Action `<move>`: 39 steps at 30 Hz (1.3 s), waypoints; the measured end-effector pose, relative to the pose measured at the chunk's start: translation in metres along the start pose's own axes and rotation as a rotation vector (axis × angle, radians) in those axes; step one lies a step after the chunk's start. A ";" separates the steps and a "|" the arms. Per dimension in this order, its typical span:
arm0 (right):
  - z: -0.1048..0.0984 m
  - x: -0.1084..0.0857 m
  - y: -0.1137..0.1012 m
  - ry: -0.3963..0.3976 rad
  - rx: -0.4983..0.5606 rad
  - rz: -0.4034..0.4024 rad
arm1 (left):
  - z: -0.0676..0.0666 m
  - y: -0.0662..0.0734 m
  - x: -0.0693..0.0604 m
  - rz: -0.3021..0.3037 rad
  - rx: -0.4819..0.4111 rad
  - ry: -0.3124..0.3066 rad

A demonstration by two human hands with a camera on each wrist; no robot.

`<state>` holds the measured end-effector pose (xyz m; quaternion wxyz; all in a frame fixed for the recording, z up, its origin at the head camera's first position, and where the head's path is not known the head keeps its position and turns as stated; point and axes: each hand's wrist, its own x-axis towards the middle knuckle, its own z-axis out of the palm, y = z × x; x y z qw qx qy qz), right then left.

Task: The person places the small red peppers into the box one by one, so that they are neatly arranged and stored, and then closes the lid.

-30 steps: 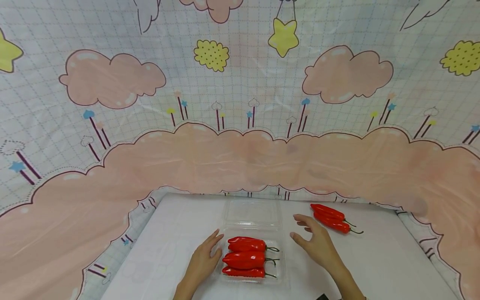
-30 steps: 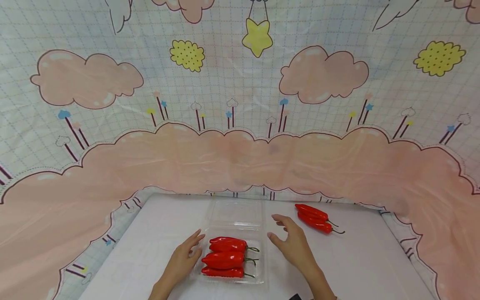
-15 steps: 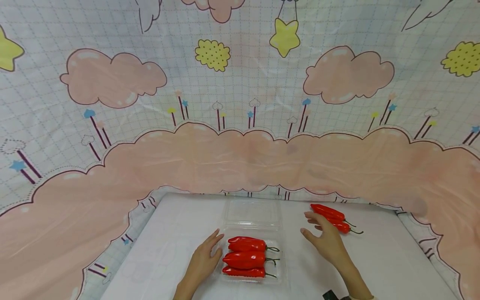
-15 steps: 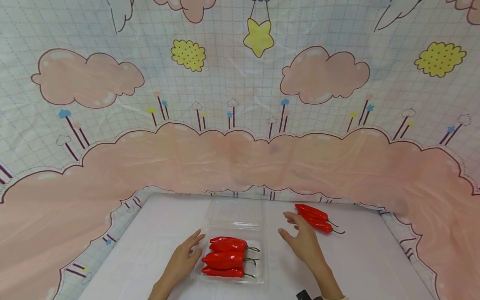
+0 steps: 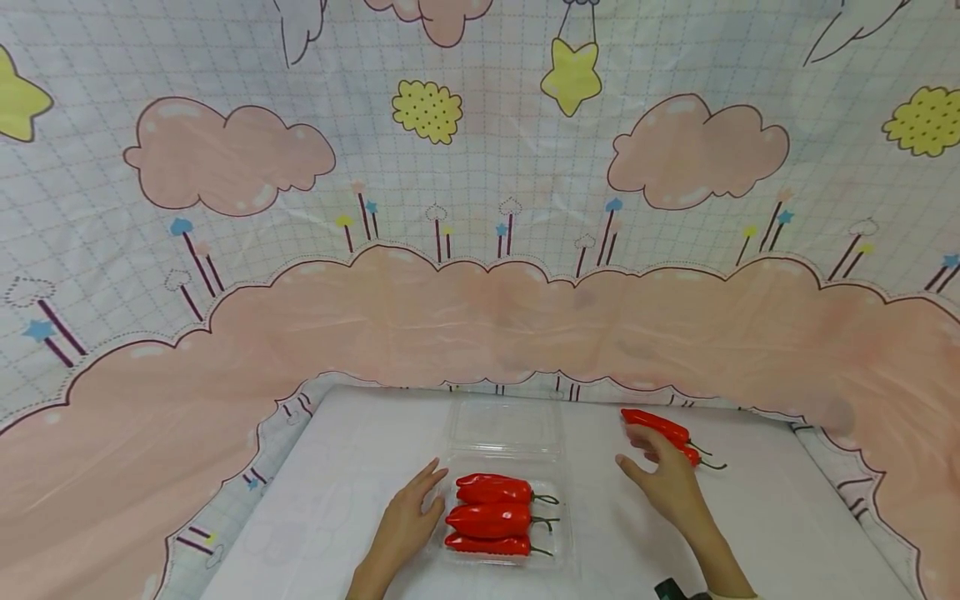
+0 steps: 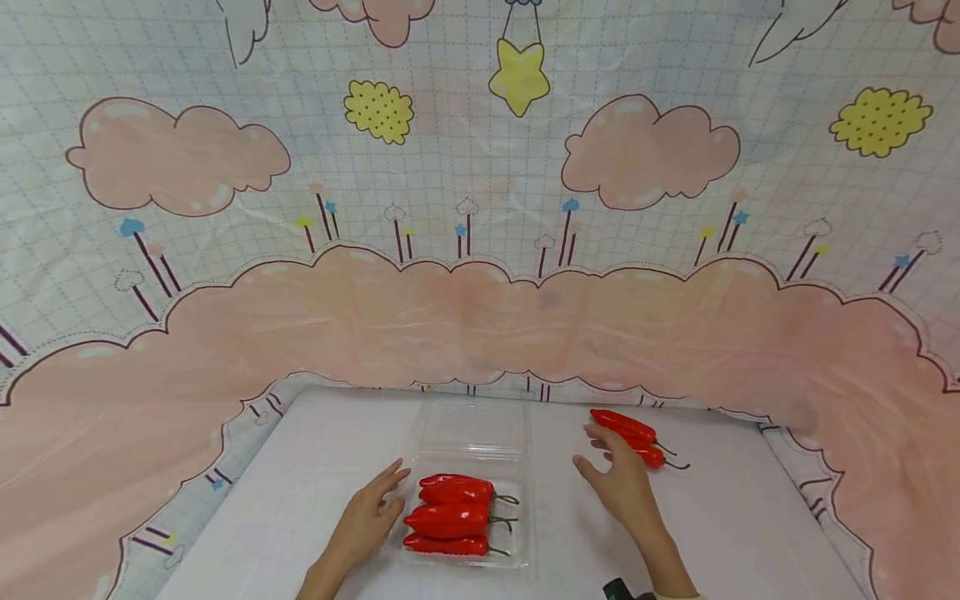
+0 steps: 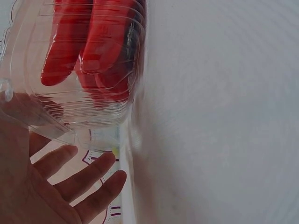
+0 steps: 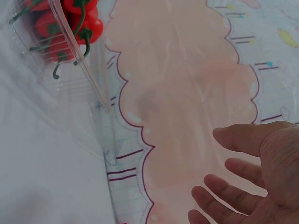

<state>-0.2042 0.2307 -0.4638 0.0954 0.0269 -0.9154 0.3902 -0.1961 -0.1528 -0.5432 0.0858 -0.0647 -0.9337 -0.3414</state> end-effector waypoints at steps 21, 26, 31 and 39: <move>-0.008 0.001 0.025 0.006 0.034 0.106 | -0.001 0.001 -0.001 -0.035 -0.003 -0.007; -0.010 0.002 0.033 0.028 0.013 0.097 | -0.001 0.002 -0.001 -0.041 -0.011 0.005; -0.013 0.001 0.039 0.028 -0.003 0.108 | -0.001 0.001 -0.001 -0.040 -0.010 -0.001; -0.019 0.001 0.051 0.045 -0.040 0.097 | 0.001 -0.002 0.000 -0.018 -0.012 -0.010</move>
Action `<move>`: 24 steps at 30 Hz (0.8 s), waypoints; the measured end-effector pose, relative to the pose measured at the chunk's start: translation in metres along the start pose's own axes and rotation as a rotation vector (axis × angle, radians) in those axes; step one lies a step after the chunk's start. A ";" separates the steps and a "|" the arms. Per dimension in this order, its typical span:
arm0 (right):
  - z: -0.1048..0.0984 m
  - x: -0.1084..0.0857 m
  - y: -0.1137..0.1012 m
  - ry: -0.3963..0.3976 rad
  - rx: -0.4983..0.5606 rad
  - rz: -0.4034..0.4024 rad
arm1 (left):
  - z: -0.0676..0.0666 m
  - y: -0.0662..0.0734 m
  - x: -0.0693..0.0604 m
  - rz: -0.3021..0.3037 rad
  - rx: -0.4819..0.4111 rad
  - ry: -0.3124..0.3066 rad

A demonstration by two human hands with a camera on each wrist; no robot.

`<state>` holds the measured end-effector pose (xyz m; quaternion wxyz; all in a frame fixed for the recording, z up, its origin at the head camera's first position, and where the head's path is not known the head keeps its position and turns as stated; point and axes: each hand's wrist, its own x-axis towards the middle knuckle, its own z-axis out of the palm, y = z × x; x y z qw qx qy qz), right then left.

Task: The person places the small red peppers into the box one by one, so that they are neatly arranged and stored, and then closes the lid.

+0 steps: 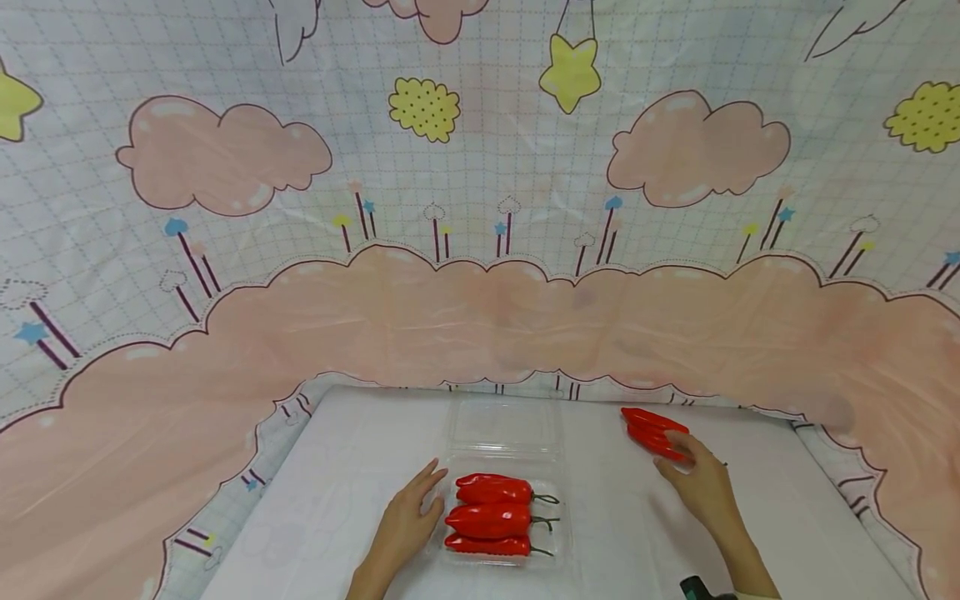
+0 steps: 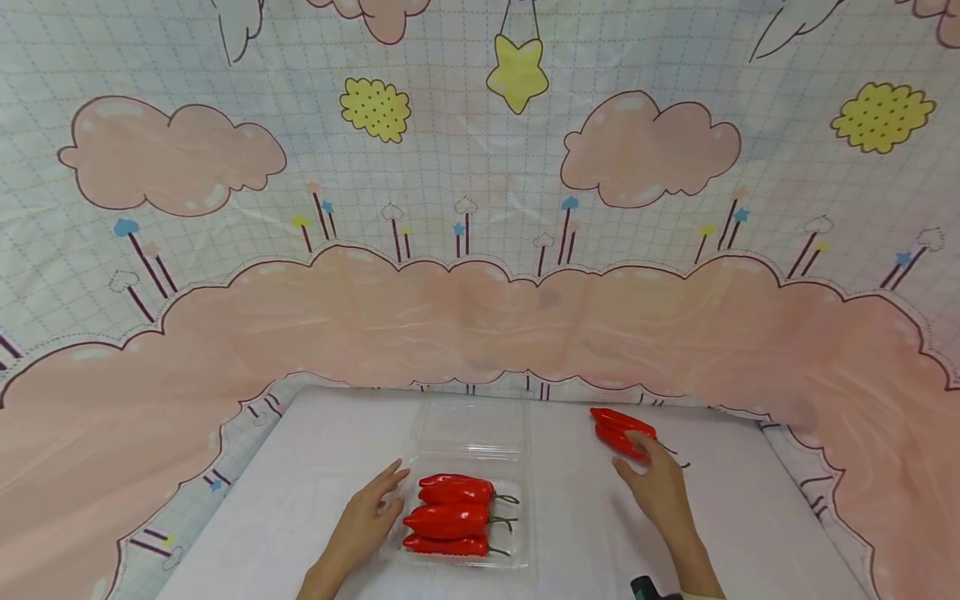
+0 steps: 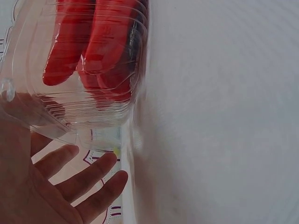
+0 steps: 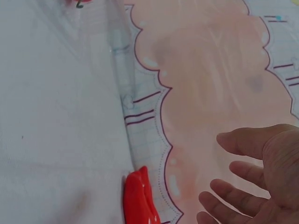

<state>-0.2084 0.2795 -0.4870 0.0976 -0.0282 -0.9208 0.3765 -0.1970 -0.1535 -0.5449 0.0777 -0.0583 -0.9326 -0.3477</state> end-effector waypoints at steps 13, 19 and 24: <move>-0.006 0.009 0.018 -0.046 -0.003 0.083 | -0.001 0.001 -0.001 -0.006 -0.008 0.011; -0.005 0.014 0.029 -0.083 -0.003 0.124 | 0.002 -0.001 -0.002 0.016 -0.012 0.035; -0.005 0.019 0.039 -0.069 -0.032 0.120 | 0.002 -0.002 -0.002 0.031 -0.018 0.032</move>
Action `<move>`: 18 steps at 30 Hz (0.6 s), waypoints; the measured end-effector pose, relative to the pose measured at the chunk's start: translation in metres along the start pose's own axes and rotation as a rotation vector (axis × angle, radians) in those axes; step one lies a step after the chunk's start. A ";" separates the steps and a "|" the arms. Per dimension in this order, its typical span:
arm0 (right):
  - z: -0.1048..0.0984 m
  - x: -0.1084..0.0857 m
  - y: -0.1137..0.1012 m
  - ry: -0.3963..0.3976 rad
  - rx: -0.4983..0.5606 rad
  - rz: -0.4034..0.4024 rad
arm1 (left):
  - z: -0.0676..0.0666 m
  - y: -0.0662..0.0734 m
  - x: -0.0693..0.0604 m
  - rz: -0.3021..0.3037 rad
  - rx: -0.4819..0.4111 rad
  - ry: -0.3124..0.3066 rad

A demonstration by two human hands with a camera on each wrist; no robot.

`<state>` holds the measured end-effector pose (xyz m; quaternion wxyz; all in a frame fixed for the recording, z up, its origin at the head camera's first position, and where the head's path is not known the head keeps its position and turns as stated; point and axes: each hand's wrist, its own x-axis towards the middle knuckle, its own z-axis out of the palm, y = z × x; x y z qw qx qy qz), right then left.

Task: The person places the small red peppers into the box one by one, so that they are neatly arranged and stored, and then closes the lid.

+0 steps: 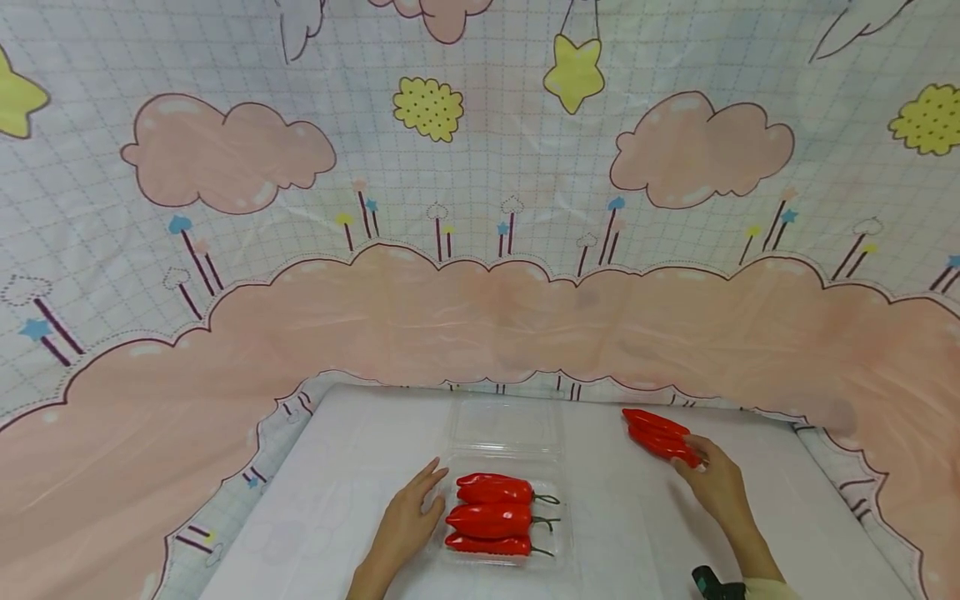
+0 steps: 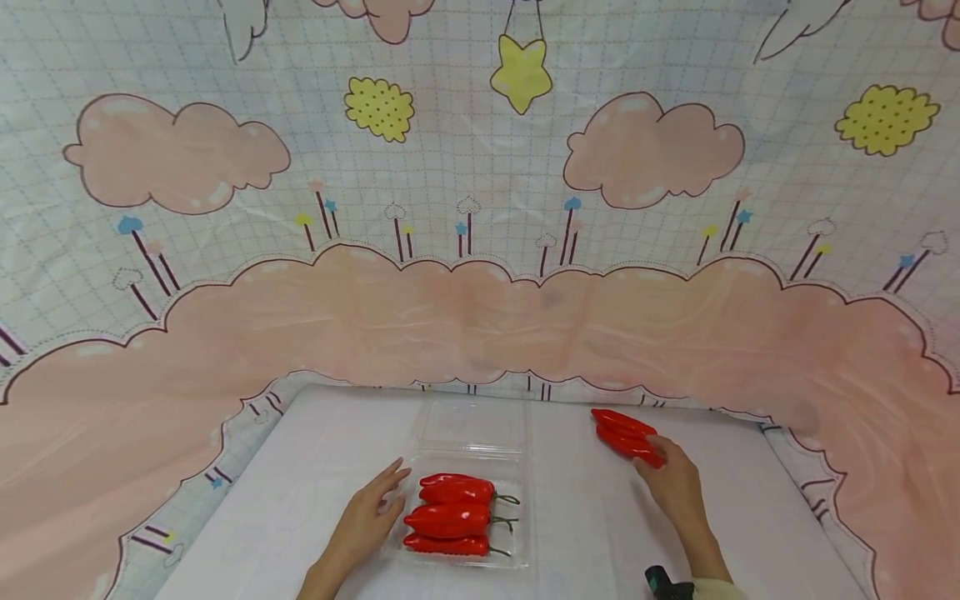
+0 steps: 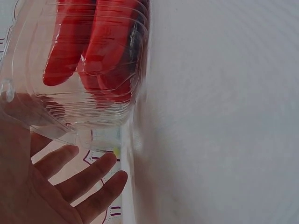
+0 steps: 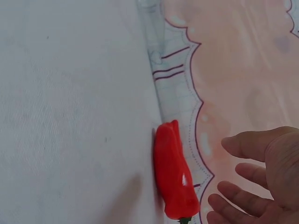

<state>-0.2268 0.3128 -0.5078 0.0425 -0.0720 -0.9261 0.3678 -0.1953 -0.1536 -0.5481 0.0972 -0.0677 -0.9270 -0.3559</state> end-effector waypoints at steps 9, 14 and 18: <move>0.001 0.011 0.010 0.030 -0.034 -0.013 | 0.000 0.001 -0.001 -0.006 0.009 0.000; 0.003 0.015 0.016 0.026 -0.032 -0.007 | 0.000 0.001 0.000 -0.015 0.008 -0.002; 0.003 0.017 0.018 0.010 -0.029 0.011 | 0.000 0.001 0.000 -0.027 0.006 -0.005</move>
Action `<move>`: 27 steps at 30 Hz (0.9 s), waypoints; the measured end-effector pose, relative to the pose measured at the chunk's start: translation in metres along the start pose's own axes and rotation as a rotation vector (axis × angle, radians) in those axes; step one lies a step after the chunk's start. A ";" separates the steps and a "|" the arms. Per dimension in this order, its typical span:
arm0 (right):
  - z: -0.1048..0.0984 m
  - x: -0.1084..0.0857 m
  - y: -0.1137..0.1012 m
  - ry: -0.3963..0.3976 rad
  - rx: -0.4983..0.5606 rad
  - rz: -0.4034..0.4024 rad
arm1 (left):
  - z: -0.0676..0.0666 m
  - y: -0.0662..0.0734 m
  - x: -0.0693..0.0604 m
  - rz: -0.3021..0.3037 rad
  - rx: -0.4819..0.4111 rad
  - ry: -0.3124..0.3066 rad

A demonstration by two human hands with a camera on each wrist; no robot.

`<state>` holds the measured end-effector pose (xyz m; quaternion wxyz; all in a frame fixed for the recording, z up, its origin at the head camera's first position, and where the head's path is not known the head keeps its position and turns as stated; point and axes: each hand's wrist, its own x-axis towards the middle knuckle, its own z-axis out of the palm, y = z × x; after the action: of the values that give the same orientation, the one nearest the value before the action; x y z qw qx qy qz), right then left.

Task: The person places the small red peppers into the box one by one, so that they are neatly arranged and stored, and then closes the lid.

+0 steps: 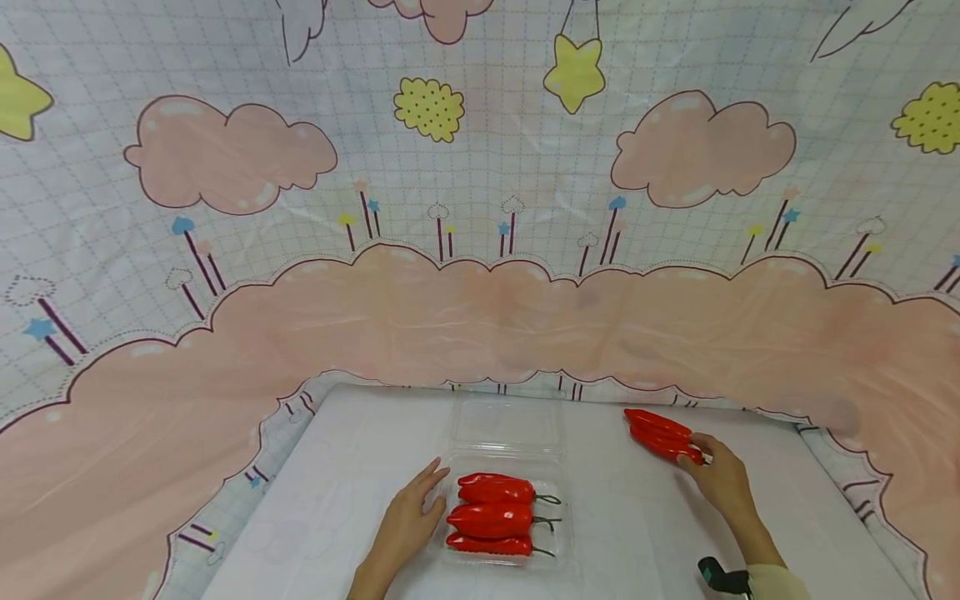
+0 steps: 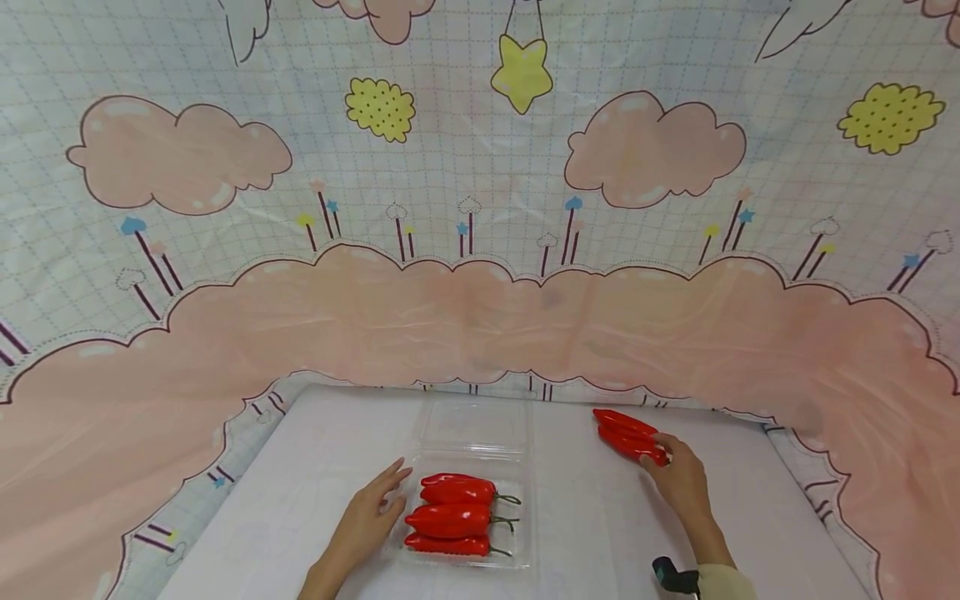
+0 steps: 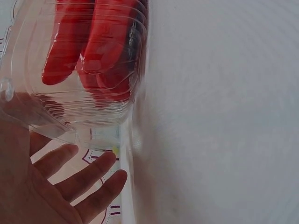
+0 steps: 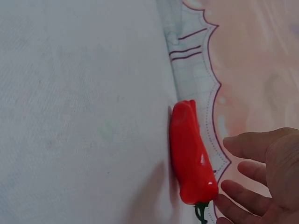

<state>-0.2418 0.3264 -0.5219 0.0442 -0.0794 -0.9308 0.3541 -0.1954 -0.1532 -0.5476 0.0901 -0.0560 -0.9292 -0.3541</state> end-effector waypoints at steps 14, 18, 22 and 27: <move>0.005 0.004 0.005 -0.065 -0.029 0.043 | -0.001 0.002 0.000 -0.007 0.013 -0.017; 0.008 0.004 0.009 -0.078 -0.030 0.046 | -0.002 0.001 0.001 0.004 0.014 -0.017; 0.011 0.004 0.013 -0.080 -0.032 0.030 | -0.002 0.000 0.001 0.010 0.012 -0.013; 0.012 0.004 0.015 -0.068 -0.045 0.006 | -0.001 0.000 0.000 0.002 0.010 -0.008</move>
<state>-0.2458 0.3301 -0.5406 0.0099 -0.0710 -0.9393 0.3357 -0.1957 -0.1535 -0.5467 0.0869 -0.0577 -0.9312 -0.3492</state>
